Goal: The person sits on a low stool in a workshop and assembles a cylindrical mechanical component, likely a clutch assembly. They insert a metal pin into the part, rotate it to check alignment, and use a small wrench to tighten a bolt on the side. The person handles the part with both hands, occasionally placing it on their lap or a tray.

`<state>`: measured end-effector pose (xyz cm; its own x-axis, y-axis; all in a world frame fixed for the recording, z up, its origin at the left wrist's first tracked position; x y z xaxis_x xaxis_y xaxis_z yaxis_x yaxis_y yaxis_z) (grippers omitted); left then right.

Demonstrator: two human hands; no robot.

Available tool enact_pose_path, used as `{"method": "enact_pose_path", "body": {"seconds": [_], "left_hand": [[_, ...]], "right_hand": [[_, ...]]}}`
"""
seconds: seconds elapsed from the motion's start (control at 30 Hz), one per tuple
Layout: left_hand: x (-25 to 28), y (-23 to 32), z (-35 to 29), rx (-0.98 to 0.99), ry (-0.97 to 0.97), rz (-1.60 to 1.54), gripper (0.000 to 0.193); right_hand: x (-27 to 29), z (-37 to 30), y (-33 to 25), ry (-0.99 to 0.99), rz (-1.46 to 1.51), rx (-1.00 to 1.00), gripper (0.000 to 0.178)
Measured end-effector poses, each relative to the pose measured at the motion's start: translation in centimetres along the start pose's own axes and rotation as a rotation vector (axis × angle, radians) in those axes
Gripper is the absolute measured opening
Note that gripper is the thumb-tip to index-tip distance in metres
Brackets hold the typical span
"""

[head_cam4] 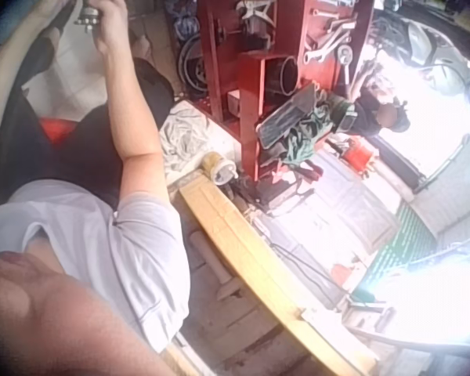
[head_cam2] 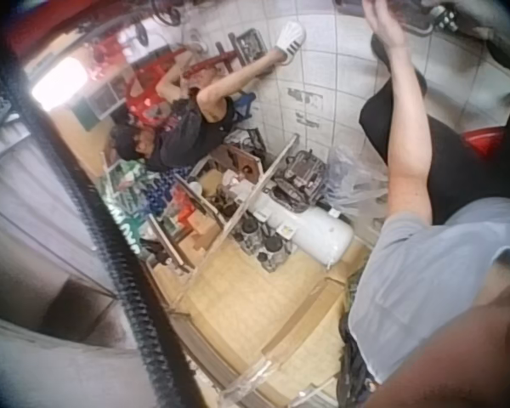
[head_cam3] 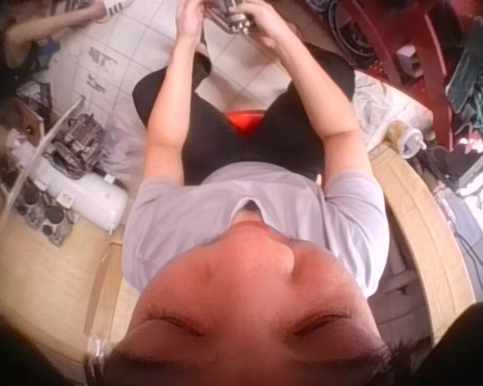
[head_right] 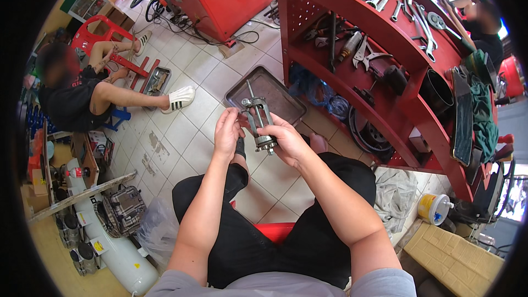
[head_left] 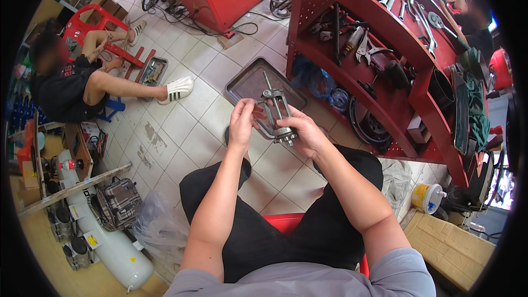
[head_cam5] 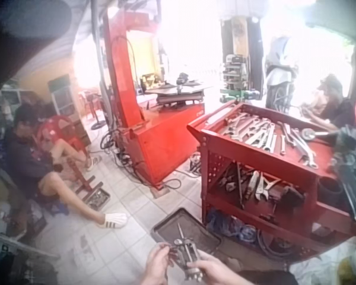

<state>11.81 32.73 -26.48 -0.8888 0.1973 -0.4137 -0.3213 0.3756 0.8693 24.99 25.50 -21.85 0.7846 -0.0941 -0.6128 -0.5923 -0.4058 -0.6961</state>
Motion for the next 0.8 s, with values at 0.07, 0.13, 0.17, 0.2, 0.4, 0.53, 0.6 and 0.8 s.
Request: {"method": "enact_pose_path", "body": {"seconds": [0.07,0.13,0.17,0.2,0.4,0.53,0.6,0.8], "left_hand": [[0.4,-0.5,0.1,0.029,0.031,0.004,0.034],[0.1,-0.4,-0.2,0.056,0.043,-0.088,0.031],[-0.3,0.1,-0.4,0.029,0.029,-0.107,0.03],[-0.9,0.7,-0.5,0.002,0.016,-0.127,0.03],[0.2,-0.3,0.1,-0.053,0.035,0.015,0.023],[-1.0,0.9,-0.5,-0.042,0.006,-0.154,0.016],[-0.2,0.3,-0.2,-0.067,0.008,-0.074,0.017],[-0.5,0.3,-0.3,-0.007,0.03,-0.091,0.018]], "right_hand": [[-0.2,0.0,-0.1,-0.005,-0.002,0.008,0.048],[-0.4,0.0,-0.2,-0.014,-0.006,0.028,0.048],[-0.1,0.1,0.0,-0.008,-0.013,0.02,0.048],[0.4,0.2,0.2,-0.002,-0.02,0.011,0.048],[0.0,0.0,0.0,0.01,-0.03,-0.003,0.049],[0.0,-0.1,-0.2,0.01,-0.023,0.013,0.049],[-0.2,-0.2,-0.3,0.007,-0.026,0.011,0.049],[0.1,-0.1,-0.2,0.015,-0.033,0.006,0.049]]}}
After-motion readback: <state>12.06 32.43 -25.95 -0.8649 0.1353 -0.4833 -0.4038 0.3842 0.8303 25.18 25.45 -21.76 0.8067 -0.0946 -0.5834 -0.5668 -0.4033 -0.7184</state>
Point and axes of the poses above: each hand's wrist, its own z-axis towards the middle knuckle, its own x-axis out of the back of the hand, y = z × x, the point moved 5 cm from there along z, towards the middle knuckle, and after that the axes turned 9 degrees about -z, right-handed, at the moved point
